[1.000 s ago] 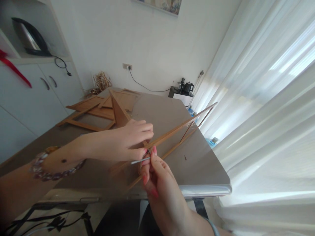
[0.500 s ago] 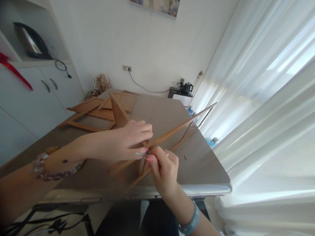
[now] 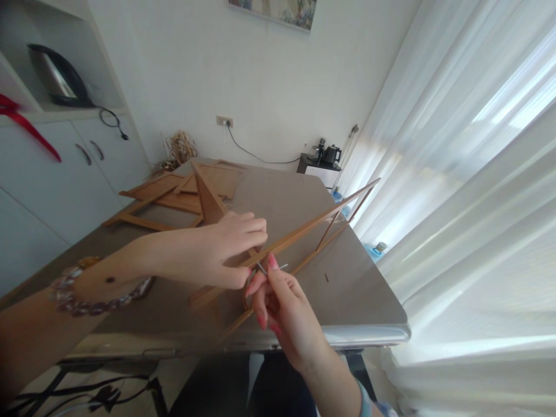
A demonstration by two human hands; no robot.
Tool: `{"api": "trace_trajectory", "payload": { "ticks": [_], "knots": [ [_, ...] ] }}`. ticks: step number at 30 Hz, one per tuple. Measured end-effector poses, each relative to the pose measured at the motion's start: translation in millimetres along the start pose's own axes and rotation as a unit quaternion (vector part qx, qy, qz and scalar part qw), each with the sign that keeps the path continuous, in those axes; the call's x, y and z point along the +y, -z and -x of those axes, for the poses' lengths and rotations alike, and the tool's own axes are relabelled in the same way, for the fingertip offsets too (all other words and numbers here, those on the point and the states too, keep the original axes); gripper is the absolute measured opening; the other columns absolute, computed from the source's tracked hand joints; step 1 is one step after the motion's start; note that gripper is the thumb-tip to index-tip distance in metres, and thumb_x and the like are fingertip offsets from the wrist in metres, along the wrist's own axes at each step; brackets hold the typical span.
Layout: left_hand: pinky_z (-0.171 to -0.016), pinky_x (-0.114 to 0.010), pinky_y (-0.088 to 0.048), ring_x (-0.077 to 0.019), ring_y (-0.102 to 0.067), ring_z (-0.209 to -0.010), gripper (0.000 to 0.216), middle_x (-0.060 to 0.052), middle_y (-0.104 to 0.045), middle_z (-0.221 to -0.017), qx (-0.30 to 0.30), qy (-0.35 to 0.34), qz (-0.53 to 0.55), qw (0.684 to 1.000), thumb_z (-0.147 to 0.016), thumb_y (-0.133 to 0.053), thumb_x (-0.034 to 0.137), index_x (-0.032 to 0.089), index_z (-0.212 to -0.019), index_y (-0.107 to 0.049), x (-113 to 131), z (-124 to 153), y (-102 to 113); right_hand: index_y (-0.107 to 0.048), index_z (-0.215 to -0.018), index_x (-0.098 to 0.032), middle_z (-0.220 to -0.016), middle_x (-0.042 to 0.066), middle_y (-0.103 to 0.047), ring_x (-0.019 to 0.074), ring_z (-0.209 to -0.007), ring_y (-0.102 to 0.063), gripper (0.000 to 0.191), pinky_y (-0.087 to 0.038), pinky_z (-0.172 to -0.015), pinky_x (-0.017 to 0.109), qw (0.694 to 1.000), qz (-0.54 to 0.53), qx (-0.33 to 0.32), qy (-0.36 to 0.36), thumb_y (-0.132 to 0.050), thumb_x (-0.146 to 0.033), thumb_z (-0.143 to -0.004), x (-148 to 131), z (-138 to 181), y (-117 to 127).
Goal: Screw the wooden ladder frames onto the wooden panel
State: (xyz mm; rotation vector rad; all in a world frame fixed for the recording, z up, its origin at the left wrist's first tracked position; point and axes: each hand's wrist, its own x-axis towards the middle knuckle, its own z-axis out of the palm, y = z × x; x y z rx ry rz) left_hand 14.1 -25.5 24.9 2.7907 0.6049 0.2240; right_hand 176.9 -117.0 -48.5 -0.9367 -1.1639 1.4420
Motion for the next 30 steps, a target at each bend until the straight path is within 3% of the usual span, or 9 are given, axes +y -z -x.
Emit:
{"api": "trace_trajectory", "payload": {
  "ticks": [4, 11, 13, 15, 17, 19, 21, 25, 30],
  "knots": [
    [-0.079, -0.032, -0.029, -0.0168, -0.04, -0.086, 0.027, -0.001, -0.046, -0.089, -0.002, -0.001, -0.002, 1.0, -0.089, -0.05, 0.04, 0.018, -0.076, -0.041, -1.6, -0.9, 0.0, -0.056, -0.071, -0.022, -0.04, -0.011, -0.031, 0.0058, -0.035, -0.016, 0.056, -0.022, -0.042, 0.023, 0.997, -0.056, -0.025, -0.042, -0.045, -0.074, -0.088, 6.7, -3.2, 2.7],
    [-0.078, -0.032, -0.029, -0.0164, -0.038, -0.084, 0.022, -0.001, -0.046, -0.089, 0.002, -0.011, -0.012, 1.0, -0.087, -0.051, 0.034, 0.019, -0.077, -0.039, -2.4, -0.9, -0.4, -0.051, -0.069, -0.021, -0.049, -0.006, -0.044, 0.0093, -0.046, -0.035, 0.057, -0.027, -0.048, 0.024, 0.984, 0.155, 0.06, 0.063, -0.054, -0.077, -0.081, 12.0, -13.5, 27.3],
    [-0.078, -0.032, -0.029, -0.0167, -0.039, -0.085, 0.021, -0.001, -0.046, -0.089, -0.001, -0.008, -0.012, 1.0, -0.087, -0.05, 0.033, 0.019, -0.077, -0.039, -2.3, -0.5, -0.2, -0.052, -0.074, -0.022, -0.056, -0.005, -0.052, 0.0113, -0.052, -0.044, 0.051, -0.032, -0.054, 0.025, 0.939, 0.271, 0.132, 0.163, -0.062, -0.071, -0.08, 7.3, -14.0, 33.1],
    [-0.078, -0.031, -0.028, -0.0169, -0.04, -0.085, 0.021, -0.001, -0.046, -0.089, 0.001, -0.009, -0.013, 1.0, -0.088, -0.05, 0.034, 0.019, -0.077, -0.039, -2.0, -0.5, -0.1, -0.057, -0.075, -0.022, -0.065, -0.002, -0.06, 0.0145, -0.065, -0.052, 0.041, -0.036, -0.064, 0.028, 0.849, 0.404, 0.186, 0.285, -0.065, -0.061, -0.084, 0.0, -12.9, 35.7],
    [-0.078, -0.031, -0.028, -0.0167, -0.04, -0.085, 0.023, -0.001, -0.046, -0.088, 0.004, -0.01, -0.013, 1.0, -0.088, -0.049, 0.035, 0.019, -0.076, -0.039, -1.9, -0.7, -0.1, -0.06, -0.071, -0.022, -0.071, 0.001, -0.065, 0.0164, -0.073, -0.053, 0.032, -0.034, -0.071, 0.031, 0.752, 0.512, 0.181, 0.374, -0.064, -0.048, -0.09, -7.8, -10.7, 34.4],
    [-0.078, -0.032, -0.028, -0.0164, -0.04, -0.085, 0.025, -0.001, -0.046, -0.087, 0.009, -0.013, -0.01, 1.0, -0.089, -0.049, 0.037, 0.019, -0.076, -0.039, -2.0, -0.7, -0.2, -0.06, -0.066, -0.021, -0.065, 0.0, -0.063, 0.0154, -0.07, -0.049, 0.032, -0.032, -0.069, 0.032, 0.716, 0.551, 0.151, 0.401, -0.06, -0.036, -0.095, -14.1, -7.9, 29.4],
    [-0.078, -0.032, -0.028, -0.0163, -0.04, -0.084, 0.027, -0.001, -0.046, -0.087, 0.012, -0.019, -0.005, 1.0, -0.09, -0.048, 0.04, 0.018, -0.075, -0.038, -2.3, -0.5, -0.5, -0.056, -0.06, -0.02, -0.058, -0.001, -0.056, 0.0131, -0.062, -0.045, 0.039, -0.033, -0.063, 0.029, 0.775, 0.509, 0.116, 0.356, -0.056, -0.034, -0.097, -17.4, -5.2, 21.2],
    [-0.077, -0.032, -0.028, -0.0164, -0.039, -0.084, 0.027, -0.001, -0.046, -0.087, 0.009, -0.021, -0.009, 1.0, -0.09, -0.047, 0.039, 0.018, -0.075, -0.039, -3.4, -0.6, -1.8, -0.052, -0.055, -0.02, -0.05, -0.002, -0.05, 0.0102, -0.049, -0.045, 0.054, -0.036, -0.049, 0.024, 0.966, 0.226, 0.027, 0.123, -0.047, -0.054, -0.097, -13.8, -1.8, 3.4],
    [-0.078, -0.032, -0.028, -0.016, -0.039, -0.085, 0.025, -0.001, -0.046, -0.089, -0.001, -0.01, -0.012, 1.0, -0.09, -0.047, 0.038, 0.018, -0.077, -0.039, -4.3, -2.2, -3.1, -0.054, -0.068, -0.021, -0.051, -0.002, -0.06, 0.01, -0.043, -0.051, 0.05, -0.042, -0.043, 0.021, 0.998, 0.035, 0.043, 0.013, -0.058, -0.067, -0.085, -5.3, -1.6, -3.8]
  ]
}}
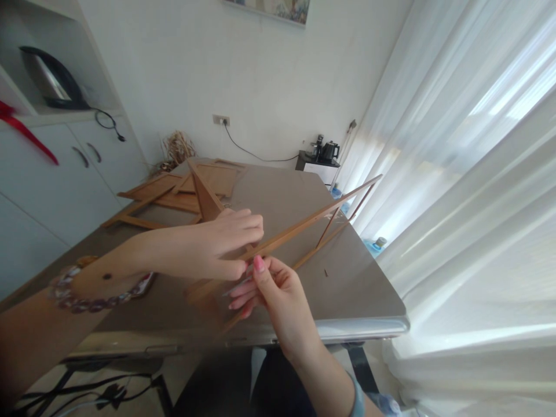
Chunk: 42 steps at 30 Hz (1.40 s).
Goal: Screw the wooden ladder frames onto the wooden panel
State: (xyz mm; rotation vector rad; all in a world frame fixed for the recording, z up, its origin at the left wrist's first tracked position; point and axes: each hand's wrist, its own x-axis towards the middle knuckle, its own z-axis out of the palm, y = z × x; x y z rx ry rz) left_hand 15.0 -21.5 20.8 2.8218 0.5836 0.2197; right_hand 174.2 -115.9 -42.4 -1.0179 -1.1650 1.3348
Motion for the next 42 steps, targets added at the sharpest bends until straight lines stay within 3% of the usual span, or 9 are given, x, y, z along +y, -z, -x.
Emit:
{"api": "trace_trajectory", "payload": {
  "ticks": [5, 12, 17, 23, 26, 29, 33, 38, 42],
  "knots": [
    [-0.078, -0.032, -0.027, -0.0164, -0.039, -0.084, 0.03, -0.001, -0.044, -0.087, -0.002, -0.001, 0.004, 1.0, -0.092, -0.043, 0.043, 0.018, -0.076, -0.038, 0.9, 0.7, 1.2, -0.05, -0.064, -0.022, -0.051, -0.002, -0.063, 0.0106, -0.046, -0.058, 0.041, -0.047, -0.046, 0.021, 0.984, 0.113, 0.064, 0.123, -0.061, -0.051, -0.091, 2.5, 1.8, 0.4],
    [-0.08, -0.032, -0.028, -0.0172, -0.04, -0.086, 0.03, -0.001, -0.045, -0.088, -0.005, 0.002, 0.007, 1.0, -0.092, -0.044, 0.044, 0.019, -0.077, -0.039, 2.7, 1.7, 4.0, -0.053, -0.086, -0.025, -0.063, -0.005, -0.067, 0.0104, -0.051, -0.064, 0.017, -0.052, -0.048, 0.02, 0.932, 0.168, 0.163, 0.278, -0.069, -0.031, -0.089, 16.4, 1.5, -0.4],
    [-0.079, -0.032, -0.028, -0.0172, -0.04, -0.086, 0.026, -0.001, -0.045, -0.087, -0.003, 0.002, 0.007, 1.0, -0.089, -0.049, 0.038, 0.018, -0.076, -0.038, 2.7, 1.5, 4.0, -0.063, -0.09, -0.023, -0.074, -0.002, -0.071, 0.0101, -0.061, -0.067, 0.007, -0.056, -0.058, 0.019, 0.838, 0.317, 0.164, 0.412, -0.065, -0.017, -0.09, 19.4, -2.7, 14.1],
    [-0.081, -0.032, -0.028, -0.0167, -0.039, -0.087, 0.023, 0.0, -0.044, -0.088, -0.007, 0.009, 0.017, 1.0, -0.088, -0.049, 0.035, 0.018, -0.076, -0.037, 3.4, 2.1, 4.1, -0.059, -0.126, -0.021, -0.097, 0.007, -0.073, 0.0182, -0.087, -0.068, 0.041, -0.059, -0.073, 0.034, 0.733, 0.428, 0.063, 0.525, -0.058, -0.003, -0.089, 21.8, -7.3, 37.0],
    [-0.08, -0.032, -0.028, -0.0166, -0.039, -0.085, 0.024, -0.001, -0.044, -0.087, -0.003, 0.007, 0.01, 1.0, -0.089, -0.048, 0.035, 0.018, -0.076, -0.037, 4.0, 1.5, 4.5, -0.055, -0.135, -0.015, -0.102, 0.01, -0.074, 0.0204, -0.092, -0.068, 0.053, -0.061, -0.076, 0.036, 0.651, 0.497, 0.049, 0.572, -0.068, -0.006, -0.085, 17.6, -6.7, 44.5],
    [-0.08, -0.032, -0.028, -0.0164, -0.038, -0.085, 0.024, -0.001, -0.044, -0.087, -0.002, 0.007, 0.006, 1.0, -0.089, -0.047, 0.035, 0.018, -0.076, -0.036, 3.7, 1.1, 4.2, -0.062, -0.127, -0.01, -0.103, 0.011, -0.075, 0.0201, -0.092, -0.068, 0.047, -0.062, -0.078, 0.032, 0.573, 0.554, 0.05, 0.602, -0.073, -0.006, -0.081, 7.6, -5.4, 49.1],
    [-0.079, -0.032, -0.028, -0.0162, -0.039, -0.085, 0.023, -0.001, -0.045, -0.088, 0.006, -0.002, 0.005, 1.0, -0.09, -0.047, 0.035, 0.019, -0.078, -0.038, 2.9, 1.6, 3.2, -0.073, -0.101, -0.018, -0.093, 0.003, -0.075, 0.0152, -0.082, -0.065, 0.023, -0.06, -0.073, 0.027, 0.491, 0.589, 0.035, 0.641, -0.07, -0.004, -0.083, -11.4, -9.7, 51.9],
    [-0.08, -0.032, -0.028, -0.0164, -0.04, -0.086, 0.022, -0.001, -0.044, -0.086, 0.005, 0.002, 0.008, 1.0, -0.091, -0.047, 0.034, 0.018, -0.077, -0.039, 4.1, 1.6, 3.8, -0.074, -0.09, -0.014, -0.085, 0.006, -0.076, 0.0153, -0.077, -0.061, 0.01, -0.056, -0.068, 0.027, 0.453, 0.585, 0.009, 0.672, -0.07, -0.007, -0.084, -26.0, -14.6, 50.2],
    [-0.081, -0.032, -0.028, -0.0163, -0.04, -0.087, 0.024, -0.001, -0.046, -0.089, 0.001, 0.007, 0.006, 1.0, -0.092, -0.046, 0.036, 0.018, -0.078, -0.04, 4.7, 2.1, 3.8, -0.074, -0.089, -0.022, -0.079, -0.002, -0.076, 0.0138, -0.07, -0.052, 0.007, -0.046, -0.064, 0.029, 0.417, 0.615, 0.076, 0.665, -0.072, -0.016, -0.086, -24.8, -11.1, 46.4]
  ]
}}
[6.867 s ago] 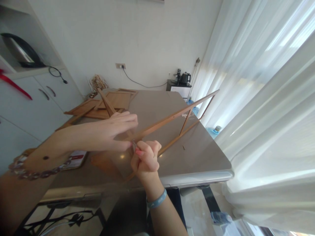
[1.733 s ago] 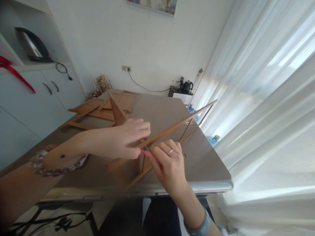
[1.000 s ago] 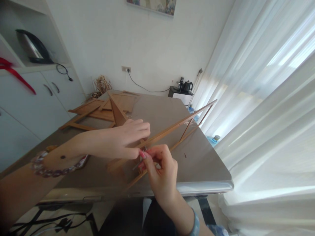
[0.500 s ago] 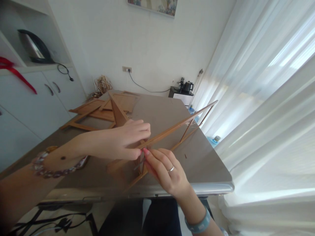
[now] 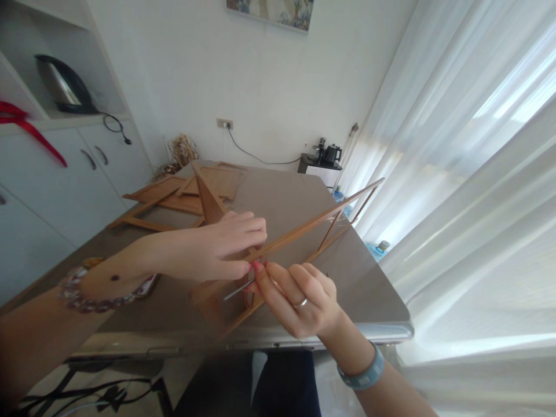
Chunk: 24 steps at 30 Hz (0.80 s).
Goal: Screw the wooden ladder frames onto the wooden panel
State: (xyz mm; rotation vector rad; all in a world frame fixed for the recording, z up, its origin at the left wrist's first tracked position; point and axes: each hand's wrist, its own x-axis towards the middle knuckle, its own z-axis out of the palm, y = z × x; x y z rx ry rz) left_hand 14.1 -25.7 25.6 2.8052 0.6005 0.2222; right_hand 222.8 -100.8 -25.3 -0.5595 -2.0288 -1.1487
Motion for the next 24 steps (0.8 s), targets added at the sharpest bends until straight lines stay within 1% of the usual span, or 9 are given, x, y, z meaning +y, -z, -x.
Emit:
{"api": "trace_trajectory", "payload": {
  "ticks": [4, 8, 12, 15, 17, 18, 20, 22, 24],
  "knots": [
    [-0.078, -0.032, -0.027, -0.0161, -0.04, -0.086, 0.021, 0.0, -0.047, -0.089, 0.007, -0.002, -0.005, 1.0, -0.091, -0.047, 0.033, 0.018, -0.078, -0.04, -0.6, 0.2, -1.3, -0.071, -0.083, -0.031, -0.076, -0.009, -0.074, 0.013, -0.07, -0.047, 0.009, -0.03, -0.064, 0.034, 0.994, 0.11, 0.013, -0.016, -0.07, -0.024, -0.09, -4.4, 0.8, -2.0],
    [-0.079, -0.032, -0.027, -0.0156, -0.04, -0.085, 0.022, 0.0, -0.045, -0.087, 0.007, -0.005, 0.0, 1.0, -0.09, -0.05, 0.032, 0.018, -0.077, -0.039, -2.2, -0.4, -2.4, -0.064, -0.078, -0.029, -0.066, -0.009, -0.065, 0.0116, -0.074, -0.053, 0.017, -0.024, -0.067, 0.035, 0.989, 0.139, -0.03, -0.039, -0.067, -0.017, -0.089, -4.0, -0.7, -5.1],
    [-0.08, -0.032, -0.027, -0.0159, -0.041, -0.087, 0.025, 0.0, -0.046, -0.088, 0.008, -0.01, 0.006, 1.0, -0.092, -0.048, 0.037, 0.018, -0.077, -0.04, -3.0, -1.0, -2.8, -0.057, -0.08, -0.025, -0.061, -0.008, -0.058, 0.0122, -0.069, -0.05, 0.015, -0.022, -0.069, 0.035, 0.989, 0.069, -0.101, -0.081, -0.06, -0.018, -0.093, -3.9, -5.5, -6.1],
    [-0.081, -0.032, -0.026, -0.0155, -0.04, -0.087, 0.026, 0.0, -0.045, -0.087, 0.01, -0.007, 0.009, 1.0, -0.092, -0.047, 0.038, 0.018, -0.077, -0.039, -0.5, -1.2, -1.4, -0.049, -0.071, -0.022, -0.058, -0.006, -0.054, 0.0129, -0.067, -0.046, 0.029, -0.023, -0.071, 0.035, 0.976, -0.056, -0.1, -0.185, -0.051, -0.026, -0.099, -9.5, -8.6, -7.4],
    [-0.081, -0.032, -0.026, -0.015, -0.04, -0.087, 0.023, 0.001, -0.044, -0.086, 0.002, 0.0, 0.013, 1.0, -0.091, -0.047, 0.033, 0.018, -0.076, -0.039, 1.8, -1.2, 0.1, -0.044, -0.065, -0.02, -0.057, -0.005, -0.047, 0.0119, -0.063, -0.043, 0.038, -0.026, -0.07, 0.034, 0.92, -0.183, -0.106, -0.329, -0.047, -0.028, -0.101, -17.0, -9.0, -8.7],
    [-0.081, -0.032, -0.026, -0.0148, -0.039, -0.086, 0.022, 0.001, -0.044, -0.086, -0.002, 0.004, 0.013, 1.0, -0.091, -0.046, 0.032, 0.018, -0.076, -0.039, 2.7, -1.2, 0.8, -0.042, -0.063, -0.02, -0.056, -0.005, -0.043, 0.0113, -0.06, -0.04, 0.04, -0.028, -0.067, 0.032, 0.868, -0.259, -0.112, -0.409, -0.045, -0.031, -0.102, -21.5, -8.4, -9.6],
    [-0.08, -0.032, -0.026, -0.015, -0.039, -0.086, 0.021, 0.001, -0.044, -0.086, -0.007, 0.007, 0.012, 1.0, -0.09, -0.046, 0.031, 0.017, -0.075, -0.039, 3.5, -1.1, 1.6, -0.045, -0.065, -0.021, -0.057, -0.005, -0.038, 0.0113, -0.056, -0.035, 0.043, -0.029, -0.059, 0.03, 0.729, -0.407, -0.106, -0.54, -0.041, -0.041, -0.103, -31.0, -5.6, -11.5],
    [-0.079, -0.032, -0.026, -0.0154, -0.039, -0.085, 0.022, 0.0, -0.044, -0.086, -0.004, 0.003, 0.01, 1.0, -0.089, -0.047, 0.031, 0.018, -0.075, -0.038, 2.7, -1.1, 1.2, -0.051, -0.07, -0.022, -0.057, -0.005, -0.034, 0.012, -0.054, -0.032, 0.042, -0.029, -0.053, 0.028, 0.601, -0.532, -0.078, -0.592, -0.04, -0.049, -0.101, -39.6, -1.2, -14.1],
    [-0.078, -0.032, -0.027, -0.0159, -0.039, -0.085, 0.022, 0.0, -0.045, -0.086, 0.003, -0.004, 0.007, 1.0, -0.089, -0.047, 0.033, 0.018, -0.075, -0.037, 0.8, -1.0, -0.1, -0.056, -0.076, -0.023, -0.057, -0.005, -0.03, 0.0129, -0.053, -0.032, 0.039, -0.031, -0.051, 0.028, 0.52, -0.616, -0.046, -0.59, -0.045, -0.054, -0.097, -45.5, 3.7, -17.2]
  ]
}}
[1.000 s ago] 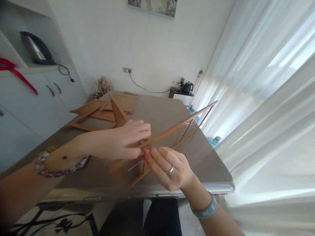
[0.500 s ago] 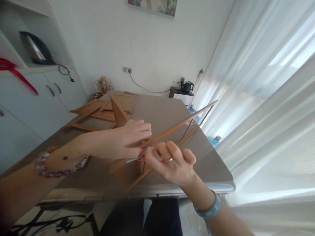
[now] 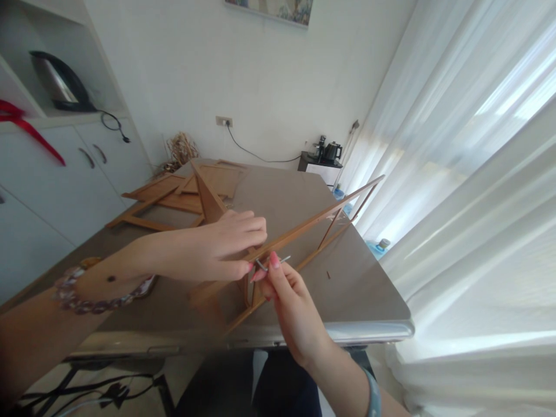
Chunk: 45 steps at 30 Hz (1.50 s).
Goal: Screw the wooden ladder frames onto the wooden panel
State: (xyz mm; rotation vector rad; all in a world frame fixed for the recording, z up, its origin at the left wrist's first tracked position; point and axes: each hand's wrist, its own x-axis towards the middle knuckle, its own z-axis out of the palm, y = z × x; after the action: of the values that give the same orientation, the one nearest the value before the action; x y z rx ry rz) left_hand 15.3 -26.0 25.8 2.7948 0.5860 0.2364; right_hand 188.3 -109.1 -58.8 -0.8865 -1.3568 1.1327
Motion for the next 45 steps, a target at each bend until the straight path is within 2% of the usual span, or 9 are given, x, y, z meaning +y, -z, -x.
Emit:
{"api": "trace_trajectory", "payload": {
  "ticks": [4, 9, 15, 21, 26, 30, 33, 40, 45],
  "knots": [
    [-0.077, -0.032, -0.027, -0.016, -0.039, -0.084, 0.022, 0.0, -0.045, -0.086, 0.005, -0.013, -0.006, 1.0, -0.09, -0.047, 0.033, 0.019, -0.076, -0.037, -2.7, 0.4, -2.0, -0.054, -0.075, -0.023, -0.056, -0.006, -0.03, 0.0126, -0.052, -0.033, 0.04, -0.034, -0.051, 0.027, 0.998, -0.032, -0.039, -0.022, -0.05, -0.058, -0.093, 10.1, -2.6, 4.1],
    [-0.08, -0.032, -0.028, -0.0157, -0.039, -0.085, 0.017, 0.0, -0.045, -0.088, -0.009, -0.004, -0.011, 1.0, -0.089, -0.048, 0.029, 0.019, -0.078, -0.038, -0.6, 0.8, -0.5, -0.053, -0.082, -0.023, -0.066, -0.004, -0.052, 0.0123, -0.059, -0.046, 0.04, -0.037, -0.056, 0.026, 0.984, 0.136, 0.07, 0.092, -0.064, -0.061, -0.085, 9.6, -12.0, 20.3],
    [-0.081, -0.033, -0.028, -0.0159, -0.039, -0.086, 0.022, 0.0, -0.043, -0.086, -0.009, -0.004, -0.009, 1.0, -0.09, -0.045, 0.032, 0.018, -0.076, -0.035, 0.0, -0.7, 0.2, -0.06, -0.065, -0.021, -0.059, -0.002, -0.06, 0.0129, -0.062, -0.049, 0.034, -0.033, -0.066, 0.031, 0.806, 0.485, 0.094, 0.326, -0.062, -0.039, -0.094, -11.5, -11.3, 27.7],
    [-0.08, -0.032, -0.028, -0.0166, -0.039, -0.085, 0.023, -0.001, -0.046, -0.088, -0.001, -0.011, -0.005, 1.0, -0.091, -0.045, 0.036, 0.019, -0.077, -0.039, -2.4, -0.2, -1.6, -0.065, -0.067, -0.02, -0.053, -0.002, -0.061, 0.01, -0.042, -0.047, 0.048, -0.033, -0.045, 0.026, 0.983, 0.174, -0.047, 0.044, -0.045, -0.05, -0.099, -21.5, -2.1, 1.0],
    [-0.08, -0.032, -0.028, -0.016, -0.039, -0.085, 0.019, -0.001, -0.047, -0.088, -0.006, -0.009, -0.006, 1.0, -0.09, -0.047, 0.031, 0.018, -0.078, -0.041, -2.2, 0.1, -1.8, -0.069, -0.081, -0.016, -0.068, 0.006, -0.072, 0.0098, -0.038, -0.049, 0.057, -0.034, -0.039, 0.024, 0.992, -0.045, -0.063, -0.095, -0.038, -0.062, -0.097, -16.2, 4.5, -15.8],
    [-0.079, -0.031, -0.027, -0.0163, -0.04, -0.085, 0.022, -0.001, -0.046, -0.088, -0.004, -0.013, -0.013, 1.0, -0.093, -0.043, 0.034, 0.018, -0.077, -0.039, -2.2, -0.3, -1.6, -0.062, -0.064, -0.019, -0.054, 0.001, -0.065, 0.0115, -0.045, -0.054, 0.051, -0.04, -0.046, 0.024, 0.987, 0.152, 0.014, 0.041, -0.048, -0.055, -0.097, -14.7, 1.4, -8.7],
    [-0.079, -0.032, -0.027, -0.0164, -0.039, -0.085, 0.022, -0.001, -0.045, -0.086, -0.007, -0.013, -0.011, 1.0, -0.092, -0.044, 0.034, 0.018, -0.077, -0.04, -2.3, -0.8, -1.5, -0.057, -0.066, -0.021, -0.058, -0.003, -0.062, 0.0104, -0.053, -0.054, 0.036, -0.04, -0.054, 0.024, 0.896, 0.359, 0.091, 0.247, -0.062, -0.044, -0.093, -13.8, -6.6, 4.7],
    [-0.079, -0.032, -0.026, -0.0161, -0.04, -0.086, 0.018, 0.0, -0.044, -0.086, -0.001, -0.006, -0.006, 1.0, -0.088, -0.047, 0.029, 0.018, -0.076, -0.04, -1.4, -1.1, -0.9, -0.062, -0.084, -0.023, -0.074, -0.003, -0.069, 0.0115, -0.069, -0.057, 0.01, -0.032, -0.067, 0.031, 0.537, 0.627, 0.025, 0.564, -0.063, -0.024, -0.094, -26.1, -30.4, 34.1],
    [-0.078, -0.032, -0.026, -0.0161, -0.04, -0.085, 0.017, -0.001, -0.045, -0.085, 0.002, -0.012, 0.001, 1.0, -0.086, -0.049, 0.028, 0.018, -0.075, -0.041, -1.8, -1.2, -0.3, -0.063, -0.079, -0.025, -0.068, -0.005, -0.063, 0.0101, -0.068, -0.054, 0.013, -0.03, -0.063, 0.031, 0.455, 0.634, -0.068, 0.621, -0.066, -0.029, -0.092, -45.0, -42.8, 43.7]
  ]
}}
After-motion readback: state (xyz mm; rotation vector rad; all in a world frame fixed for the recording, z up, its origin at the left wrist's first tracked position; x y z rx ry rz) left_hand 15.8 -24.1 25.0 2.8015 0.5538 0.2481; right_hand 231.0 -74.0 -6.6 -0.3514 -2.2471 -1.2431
